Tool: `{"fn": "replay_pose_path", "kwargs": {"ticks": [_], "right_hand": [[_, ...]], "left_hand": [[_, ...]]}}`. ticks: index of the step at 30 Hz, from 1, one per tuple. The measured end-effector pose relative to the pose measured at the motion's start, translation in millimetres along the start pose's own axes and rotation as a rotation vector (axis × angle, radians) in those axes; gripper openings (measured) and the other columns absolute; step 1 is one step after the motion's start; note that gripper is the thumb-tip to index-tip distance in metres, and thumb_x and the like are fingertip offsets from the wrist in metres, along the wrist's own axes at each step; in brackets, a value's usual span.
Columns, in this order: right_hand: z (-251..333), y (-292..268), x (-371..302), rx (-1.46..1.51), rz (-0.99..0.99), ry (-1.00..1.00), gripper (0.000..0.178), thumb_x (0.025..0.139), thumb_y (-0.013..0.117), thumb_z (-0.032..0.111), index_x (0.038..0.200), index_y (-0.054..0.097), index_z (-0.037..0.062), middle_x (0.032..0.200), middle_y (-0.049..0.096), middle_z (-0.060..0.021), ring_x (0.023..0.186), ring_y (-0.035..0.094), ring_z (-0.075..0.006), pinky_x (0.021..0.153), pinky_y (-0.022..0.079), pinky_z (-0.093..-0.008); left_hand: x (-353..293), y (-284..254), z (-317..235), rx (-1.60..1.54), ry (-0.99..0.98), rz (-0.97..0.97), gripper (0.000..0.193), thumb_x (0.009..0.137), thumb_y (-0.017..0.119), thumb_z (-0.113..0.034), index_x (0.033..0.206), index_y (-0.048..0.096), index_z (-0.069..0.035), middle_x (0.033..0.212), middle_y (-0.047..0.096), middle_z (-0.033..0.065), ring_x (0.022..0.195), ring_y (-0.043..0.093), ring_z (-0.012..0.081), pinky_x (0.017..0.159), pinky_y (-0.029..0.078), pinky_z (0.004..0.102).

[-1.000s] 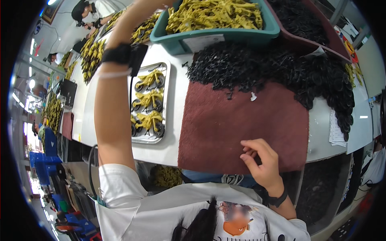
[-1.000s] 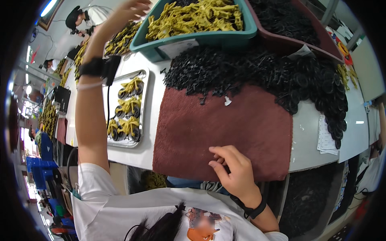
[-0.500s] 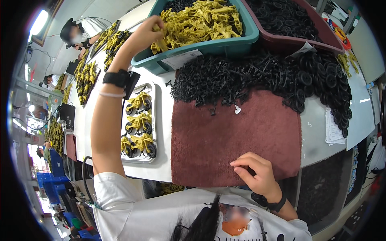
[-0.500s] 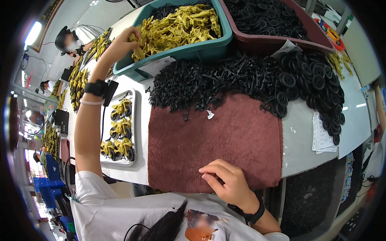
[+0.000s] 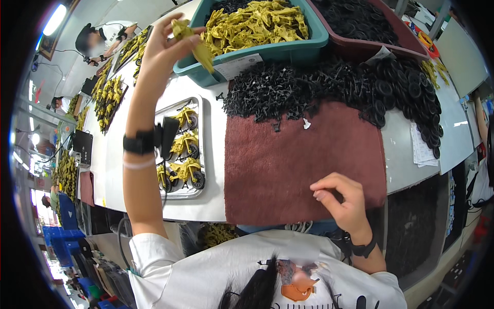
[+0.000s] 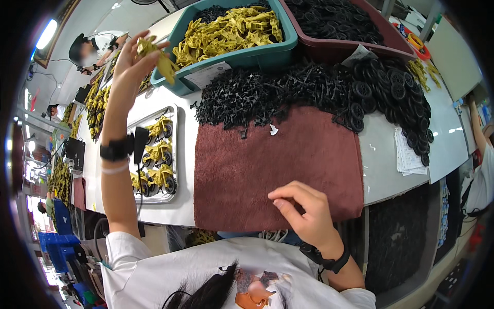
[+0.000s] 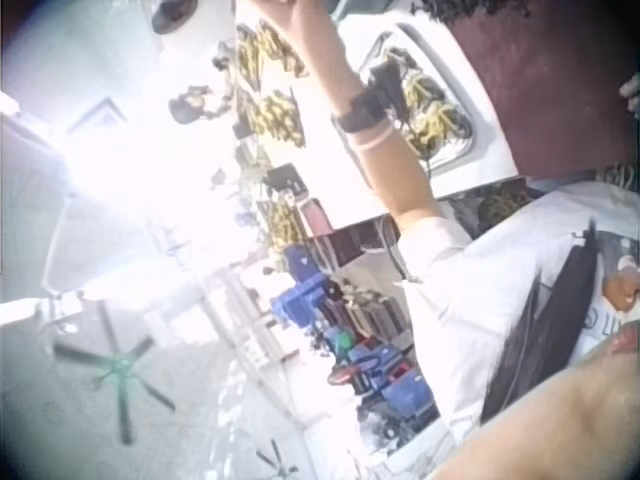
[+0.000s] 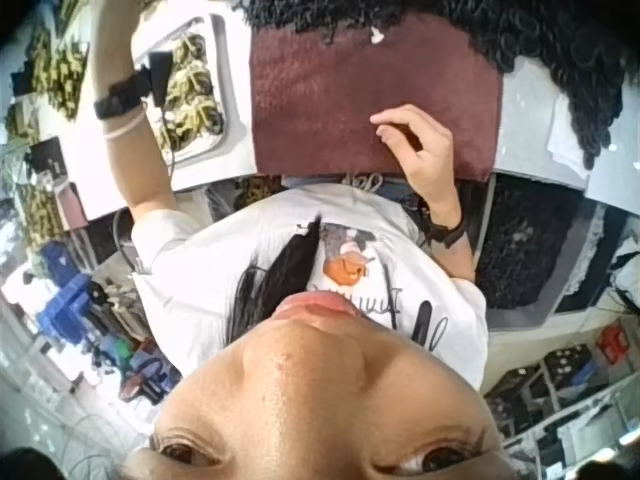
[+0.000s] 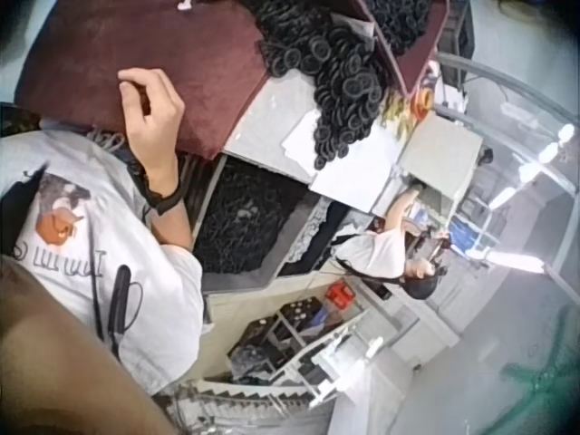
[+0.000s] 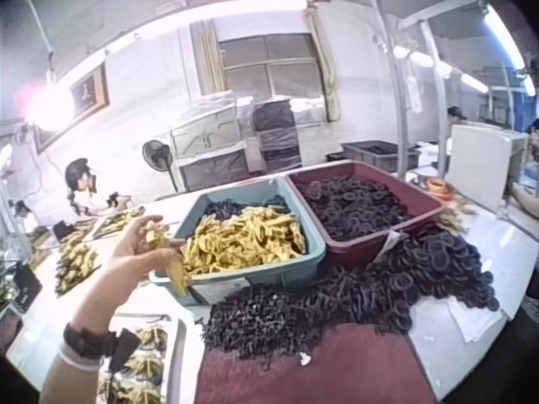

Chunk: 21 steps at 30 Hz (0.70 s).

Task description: Assemble small plastic motorcycle toy components in a manufacturing or assembly setting.

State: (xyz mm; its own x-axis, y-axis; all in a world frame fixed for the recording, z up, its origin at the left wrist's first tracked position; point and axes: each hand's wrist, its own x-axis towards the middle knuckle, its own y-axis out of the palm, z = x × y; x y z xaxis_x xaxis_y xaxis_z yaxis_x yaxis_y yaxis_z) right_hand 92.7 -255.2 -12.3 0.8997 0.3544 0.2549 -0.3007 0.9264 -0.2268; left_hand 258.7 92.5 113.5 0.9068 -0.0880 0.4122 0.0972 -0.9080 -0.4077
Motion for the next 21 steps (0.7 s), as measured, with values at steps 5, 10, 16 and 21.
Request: {"fn": "replay_pose_path", "kwargs": {"ticks": [5,10,16,21], "right_hand": [[28,11,17,0.182,-0.12,-0.009,0.027,0.084,0.064,0.0,0.111,0.064,0.0008,0.1,0.063,-0.01,0.086,0.062,-0.0158,0.075,0.049,-0.0259],[40,24,26,0.352,-0.035,-0.19,0.04,0.086,0.067,0.007,0.124,0.059,-0.0004,0.112,0.058,-0.0134,0.098,0.059,-0.02,0.085,0.048,-0.0287],[31,27,9,0.019,-0.116,-0.253,0.024,0.08,0.073,0.005,0.102,0.066,0.001,0.1,0.06,-0.0124,0.085,0.062,-0.0192,0.073,0.051,-0.0282],[39,38,1,-0.313,-0.128,-0.429,0.029,0.069,0.076,-0.004,0.095,0.065,0.0016,0.093,0.059,-0.0112,0.071,0.062,-0.0209,0.059,0.052,-0.0277]], "left_hand": [[-101,81,-60,-0.513,-0.185,0.324,0.059,0.084,0.056,-0.006,0.14,0.037,0.003,0.137,0.045,0.0225,0.118,0.055,0.0324,0.094,0.052,0.043],[-178,116,-75,-0.881,-0.281,0.437,0.053,0.086,0.054,0.007,0.137,0.039,0.002,0.133,0.044,0.0141,0.116,0.053,0.0225,0.099,0.043,0.0363],[-203,138,-60,-0.508,-0.287,0.304,0.038,0.097,0.047,-0.005,0.134,0.042,0.002,0.125,0.053,0.0126,0.117,0.053,0.0193,0.098,0.043,0.0313],[-224,153,-66,-1.13,-0.75,0.133,0.034,0.097,0.055,-0.027,0.119,0.049,-0.002,0.108,0.057,0.0073,0.097,0.053,0.0098,0.083,0.044,0.0236]]}}
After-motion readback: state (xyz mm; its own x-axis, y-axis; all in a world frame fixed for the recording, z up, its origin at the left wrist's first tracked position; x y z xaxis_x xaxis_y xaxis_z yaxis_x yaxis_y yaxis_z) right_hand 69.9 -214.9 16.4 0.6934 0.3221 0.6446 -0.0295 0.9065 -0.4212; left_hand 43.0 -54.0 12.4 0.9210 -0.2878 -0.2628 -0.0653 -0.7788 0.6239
